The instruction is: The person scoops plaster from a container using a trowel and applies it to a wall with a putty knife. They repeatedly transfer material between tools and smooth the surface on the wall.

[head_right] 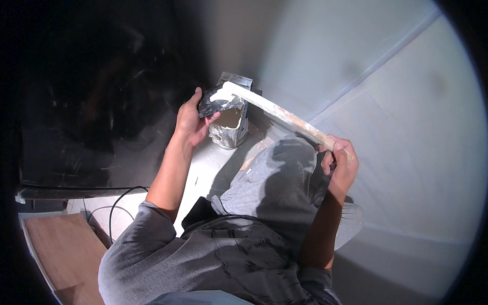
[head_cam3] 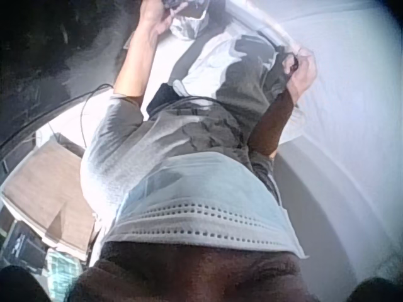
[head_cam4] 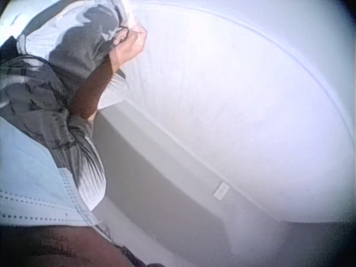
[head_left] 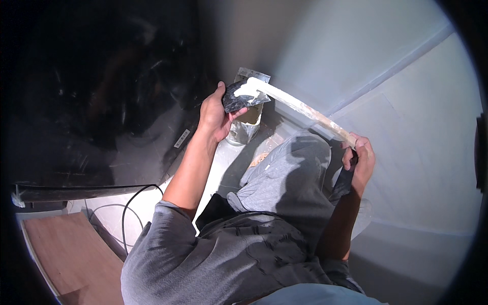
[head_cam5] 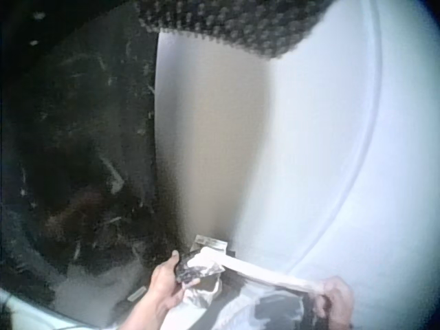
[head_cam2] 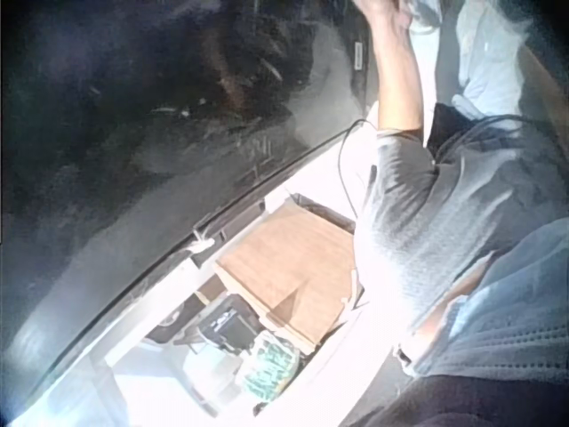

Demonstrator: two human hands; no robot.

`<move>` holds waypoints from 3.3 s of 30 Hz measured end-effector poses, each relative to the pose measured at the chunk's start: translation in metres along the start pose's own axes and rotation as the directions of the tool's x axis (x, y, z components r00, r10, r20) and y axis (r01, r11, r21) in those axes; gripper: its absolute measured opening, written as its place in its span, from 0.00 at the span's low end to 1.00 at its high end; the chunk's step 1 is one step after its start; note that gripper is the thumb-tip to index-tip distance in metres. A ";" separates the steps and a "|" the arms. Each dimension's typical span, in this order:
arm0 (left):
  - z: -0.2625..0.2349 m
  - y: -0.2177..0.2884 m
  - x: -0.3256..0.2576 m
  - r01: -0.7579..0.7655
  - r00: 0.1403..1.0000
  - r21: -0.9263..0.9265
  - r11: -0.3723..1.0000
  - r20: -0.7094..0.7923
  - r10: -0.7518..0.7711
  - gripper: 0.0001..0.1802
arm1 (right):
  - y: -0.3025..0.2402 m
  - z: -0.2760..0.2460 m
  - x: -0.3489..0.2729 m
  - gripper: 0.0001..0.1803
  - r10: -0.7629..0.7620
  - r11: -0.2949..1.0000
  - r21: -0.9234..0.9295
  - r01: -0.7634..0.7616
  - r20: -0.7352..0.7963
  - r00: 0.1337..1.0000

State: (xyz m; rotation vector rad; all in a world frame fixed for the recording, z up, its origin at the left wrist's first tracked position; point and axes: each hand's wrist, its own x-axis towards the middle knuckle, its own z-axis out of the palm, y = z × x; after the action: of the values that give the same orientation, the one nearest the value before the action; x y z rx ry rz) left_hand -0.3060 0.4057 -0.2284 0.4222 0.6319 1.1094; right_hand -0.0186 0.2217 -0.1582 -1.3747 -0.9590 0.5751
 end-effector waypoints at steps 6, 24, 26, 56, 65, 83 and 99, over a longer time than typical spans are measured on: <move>0.008 -0.008 -0.005 -0.111 0.991 0.078 0.991 -0.071 0.116 0.26 | 0.005 -0.001 -0.034 0.12 -0.012 0.998 -0.056 0.013 0.016 1.000; -0.019 -0.044 0.030 -0.391 0.731 0.784 0.482 -0.054 0.680 0.33 | 0.009 -0.014 -0.041 0.08 -0.377 0.905 -0.170 0.389 0.101 0.921; -0.030 -0.047 0.036 -0.378 0.742 0.718 0.584 -0.142 0.655 0.33 | -0.005 -0.001 -0.027 0.09 -0.377 0.864 -0.295 0.409 0.160 0.912; 0.176 -0.200 -0.158 0.445 0.800 0.420 0.791 0.209 -0.562 0.28 | 0.154 -0.194 -0.114 0.21 0.176 0.906 -0.339 -0.254 -0.244 0.954; 0.106 -0.154 -0.075 0.470 0.764 0.494 0.732 0.189 -0.618 0.25 | 0.132 -0.113 -0.156 0.39 0.307 0.935 -0.272 -0.228 0.297 0.904; 0.125 -0.151 -0.049 -0.082 0.550 0.679 0.729 0.641 -0.535 0.26 | 0.068 -0.078 -0.188 0.14 -0.455 0.862 -0.426 0.275 -0.409 0.791; 0.137 -0.166 -0.052 -0.198 0.542 0.687 0.700 0.671 -0.506 0.24 | 0.056 -0.077 -0.150 0.25 -0.439 0.165 -0.950 0.266 0.171 0.882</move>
State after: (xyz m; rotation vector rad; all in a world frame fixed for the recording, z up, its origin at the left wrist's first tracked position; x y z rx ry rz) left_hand -0.1165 0.2910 -0.2126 1.4534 0.1703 0.2869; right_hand -0.0221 0.0647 -0.2408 -2.1133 -1.5718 -0.7002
